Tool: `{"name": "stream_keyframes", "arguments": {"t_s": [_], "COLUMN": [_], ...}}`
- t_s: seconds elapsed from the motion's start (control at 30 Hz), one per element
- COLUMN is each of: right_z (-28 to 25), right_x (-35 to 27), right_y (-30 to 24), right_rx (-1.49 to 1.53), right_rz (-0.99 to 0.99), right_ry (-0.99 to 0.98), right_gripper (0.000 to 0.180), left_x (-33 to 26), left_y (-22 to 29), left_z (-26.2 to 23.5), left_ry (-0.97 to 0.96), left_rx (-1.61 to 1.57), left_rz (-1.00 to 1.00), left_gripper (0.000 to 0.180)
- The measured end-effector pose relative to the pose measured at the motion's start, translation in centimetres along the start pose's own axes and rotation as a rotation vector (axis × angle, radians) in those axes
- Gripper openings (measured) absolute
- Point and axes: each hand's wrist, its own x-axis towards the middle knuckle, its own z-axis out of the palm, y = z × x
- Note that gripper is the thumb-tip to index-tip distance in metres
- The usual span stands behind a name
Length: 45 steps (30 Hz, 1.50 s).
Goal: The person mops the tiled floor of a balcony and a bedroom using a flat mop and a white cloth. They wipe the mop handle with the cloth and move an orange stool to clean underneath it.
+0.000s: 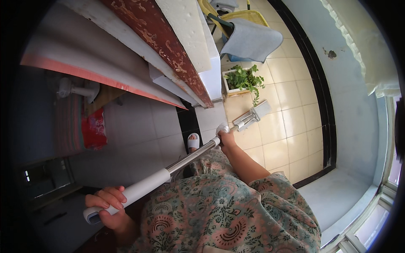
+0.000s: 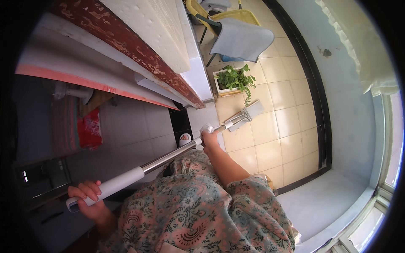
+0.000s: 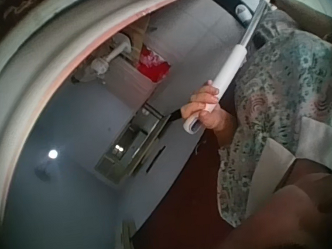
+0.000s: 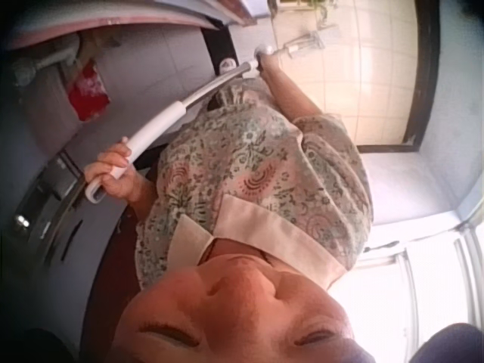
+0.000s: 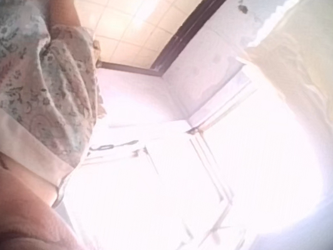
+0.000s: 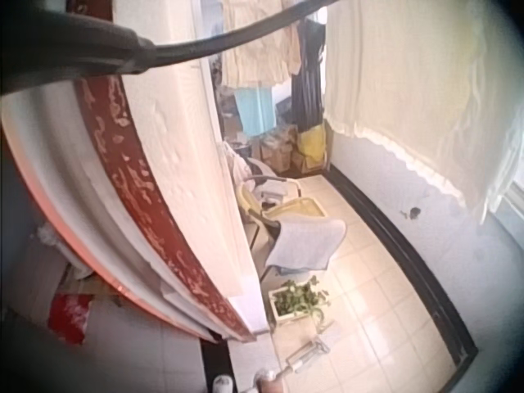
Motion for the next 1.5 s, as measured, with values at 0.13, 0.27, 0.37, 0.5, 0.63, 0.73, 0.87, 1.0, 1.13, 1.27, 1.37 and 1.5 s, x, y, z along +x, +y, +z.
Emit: {"name": "stream_keyframes", "arguments": {"t_s": [0.13,0.27,0.37,0.5,0.63,0.73,0.87,1.0,1.13,1.27,1.37,1.5], "right_z": [0.5,2.1,2.2,3.4,2.6,1.5,-1.7,-2.8,-3.6,-8.3,-8.9,-7.7], "right_x": [-2.6,-2.2,0.8,2.1,0.1,-1.6,-1.9,-3.3,-5.5,1.4,1.7,1.0], "right_y": [-1.6,-3.0,-2.8,-1.9,-1.3,-0.6,1.2,1.6,-2.4,-3.6,-4.7,-2.6], "right_rx": [0.106,0.163,0.151,0.105,0.068,0.071,0.133,0.341,0.446,0.545,0.385,0.353], "right_rz": [-0.02,-0.083,-0.109,-0.063,-0.001,0.029,0.077,0.032,-0.139,-0.218,-0.169,-0.09], "right_ry": [-0.063,-0.142,-0.148,-0.06,-0.054,-0.006,-0.078,-0.069,-0.046,0.005,0.124,0.083], "right_gripper": [0.041,0.043,0.044,0.047,0.047,0.041,0.033,0.039,0.037,0.036,0.031,0.024], "left_x": [1.2,1.8,2.4,1.9,1.6,1.6,3.4,4.9,6.3,6.6,6.4,8.3], "left_y": [1.3,2.6,0.9,0.8,1.7,2.1,2.1,2.6,1.5,-0.7,-2.7,-1.8], "left_z": [-1.5,-0.9,2.3,1.8,1.4,1.8,-0.2,-0.2,0.6,5.4,7.7,5.0], "left_ry": [0.015,-0.109,-0.176,0.066,0.023,-0.023,-0.402,-0.577,-0.714,-0.713,-0.769,-0.875], "left_rx": [-0.103,-0.062,0.086,0.17,0.208,0.131,-0.122,-0.174,-0.221,-0.102,-0.116,-0.151], "left_rz": [0.041,0.124,0.129,0.013,-0.019,0.03,0.05,0.108,0.17,0.084,0.056,0.06], "left_gripper": [0.025,0.025,0.022,0.015,0.017,0.019,0.019,0.016,0.014,0.01,0.004,0.002]}}
